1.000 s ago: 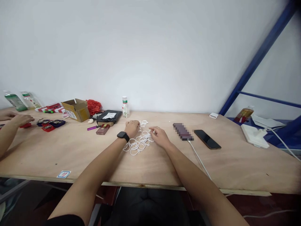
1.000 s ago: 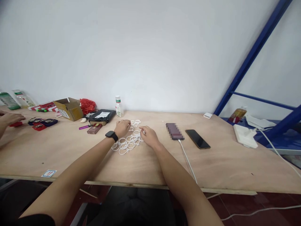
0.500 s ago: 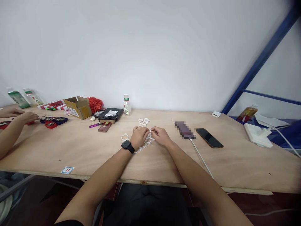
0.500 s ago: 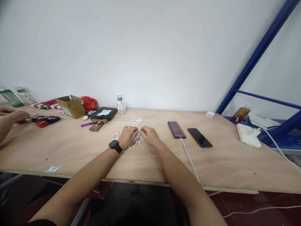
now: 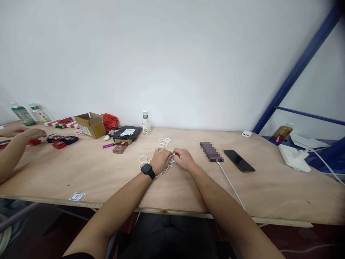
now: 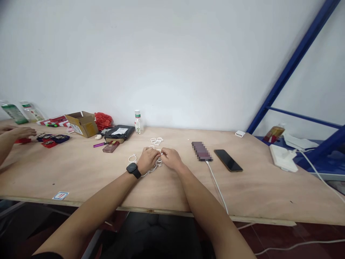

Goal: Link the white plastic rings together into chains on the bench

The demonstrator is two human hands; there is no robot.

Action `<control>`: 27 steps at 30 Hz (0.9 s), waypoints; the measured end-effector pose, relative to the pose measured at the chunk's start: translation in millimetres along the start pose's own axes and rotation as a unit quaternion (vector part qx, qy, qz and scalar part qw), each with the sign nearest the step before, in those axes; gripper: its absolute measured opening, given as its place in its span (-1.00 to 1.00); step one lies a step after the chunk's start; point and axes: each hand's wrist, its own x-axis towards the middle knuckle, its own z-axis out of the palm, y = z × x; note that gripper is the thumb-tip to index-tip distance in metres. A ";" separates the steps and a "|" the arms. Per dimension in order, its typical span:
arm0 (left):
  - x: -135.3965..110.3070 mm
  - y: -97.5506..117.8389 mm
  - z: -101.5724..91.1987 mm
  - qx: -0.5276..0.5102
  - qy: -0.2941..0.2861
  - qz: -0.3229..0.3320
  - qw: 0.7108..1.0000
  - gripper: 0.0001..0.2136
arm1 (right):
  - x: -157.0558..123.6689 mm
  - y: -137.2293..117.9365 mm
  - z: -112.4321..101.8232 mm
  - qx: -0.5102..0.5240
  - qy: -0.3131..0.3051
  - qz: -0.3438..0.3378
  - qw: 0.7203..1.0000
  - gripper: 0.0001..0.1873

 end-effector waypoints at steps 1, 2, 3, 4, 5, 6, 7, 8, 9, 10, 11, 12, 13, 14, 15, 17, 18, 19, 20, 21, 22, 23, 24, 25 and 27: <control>-0.2 0.2 0.1 0.000 0.001 0.001 1.000 -0.74 | 0.4 -0.5 0.4 0.006 0.001 -0.003 1.000 -0.84; -0.3 0.3 0.1 0.001 0.002 0.002 1.000 -0.74 | 0.8 -0.7 0.8 0.014 0.003 -0.006 1.000 -0.84; -0.3 0.4 0.1 0.000 0.002 0.001 1.000 -0.74 | 1.1 -0.8 1.2 0.022 0.007 -0.006 1.000 -0.83; -0.2 0.4 -0.2 -0.001 0.002 0.000 1.000 -0.74 | 1.3 -0.7 1.6 0.029 0.011 -0.005 1.000 -0.82; 0.1 0.2 -0.7 -0.003 0.002 -0.001 1.000 -0.74 | 1.4 -0.4 2.0 0.034 0.014 -0.003 0.999 -0.81; 0.4 -0.3 -1.5 -0.006 0.002 -0.003 1.000 -0.73 | 1.4 0.0 2.3 0.038 0.016 0.000 0.999 -0.80; 0.8 -1.5 -2.5 -0.010 0.002 -0.006 1.000 -0.73 | 1.3 0.5 2.5 0.039 0.018 0.003 0.999 -0.80; 1.2 -3.4 -3.8 -0.015 0.004 -0.011 1.000 -0.72 | 1.1 1.2 2.6 0.037 0.020 0.005 0.999 -0.79; 1.5 -6.4 -5.1 -0.021 0.008 -0.020 1.000 -0.72 | 0.9 2.2 2.6 0.033 0.022 0.008 0.999 -0.79; 1.6 -10.5 -6.3 -0.027 0.014 -0.035 0.999 -0.71 | 0.8 3.4 2.6 0.026 0.028 0.012 0.999 -0.77; 1.4 -15.7 -7.2 -0.031 0.022 -0.056 0.998 -0.70 | 0.8 5.0 2.4 0.018 0.037 0.018 0.999 -0.76; 1.1 -21.8 -7.6 -0.030 0.031 -0.082 0.996 -0.70 | 0.9 7.0 2.2 0.008 0.050 0.026 0.998 -0.75; 0.5 -28.7 -7.2 -0.025 0.042 -0.114 0.992 -0.70 | 1.2 9.3 2.0 -0.001 0.065 0.035 0.997 -0.74; -0.2 -35.8 -6.1 -0.016 0.049 -0.150 0.987 -0.69 | 1.6 12.0 1.7 -0.010 0.082 0.044 0.996 -0.74; -1.0 -42.7 -4.3 -0.002 0.048 -0.182 0.982 -0.68 | 2.0 14.8 1.4 -0.019 0.097 0.052 0.994 -0.74; -1.9 -54.6 0.9 0.013 0.012 -0.204 0.979 -0.68 | 2.7 20.0 0.8 -0.037 0.118 0.062 0.990 -0.71; -1.7 -59.0 3.9 0.018 -0.006 -0.204 0.979 -0.69 | 2.9 22.2 0.5 -0.046 0.120 0.063 0.990 -0.69; -0.9 -62.5 6.8 0.023 -0.022 -0.202 0.979 -0.69 | 3.0 24.0 0.4 -0.054 0.117 0.062 0.990 -0.68; 0.5 -65.0 9.6 0.028 -0.035 -0.199 0.979 -0.69 | 3.0 25.4 0.3 -0.059 0.111 0.063 0.990 -0.66; 2.4 -66.9 12.0 0.034 -0.044 -0.197 0.979 -0.69 | 2.8 26.4 0.4 -0.061 0.101 0.064 0.991 -0.64; 4.8 -68.4 14.0 0.041 -0.053 -0.197 0.978 -0.70 | 2.7 27.2 0.5 -0.059 0.090 0.067 0.992 -0.61; 7.3 -69.6 15.7 0.047 -0.062 -0.198 0.977 -0.71 | 2.5 27.9 0.7 -0.054 0.079 0.071 0.993 -0.58; 9.9 -70.7 16.9 0.052 -0.072 -0.202 0.975 -0.73 | 2.4 28.5 1.0 -0.049 0.070 0.076 0.993 -0.55; 12.2 -71.6 17.7 0.056 -0.082 -0.206 0.973 -0.75 | 2.3 29.0 1.3 -0.045 0.066 0.080 0.994 -0.54; 15.5 -72.5 17.7 0.058 -0.088 -0.215 0.971 -0.80 | 2.2 29.5 1.7 -0.041 0.070 0.081 0.993 -0.55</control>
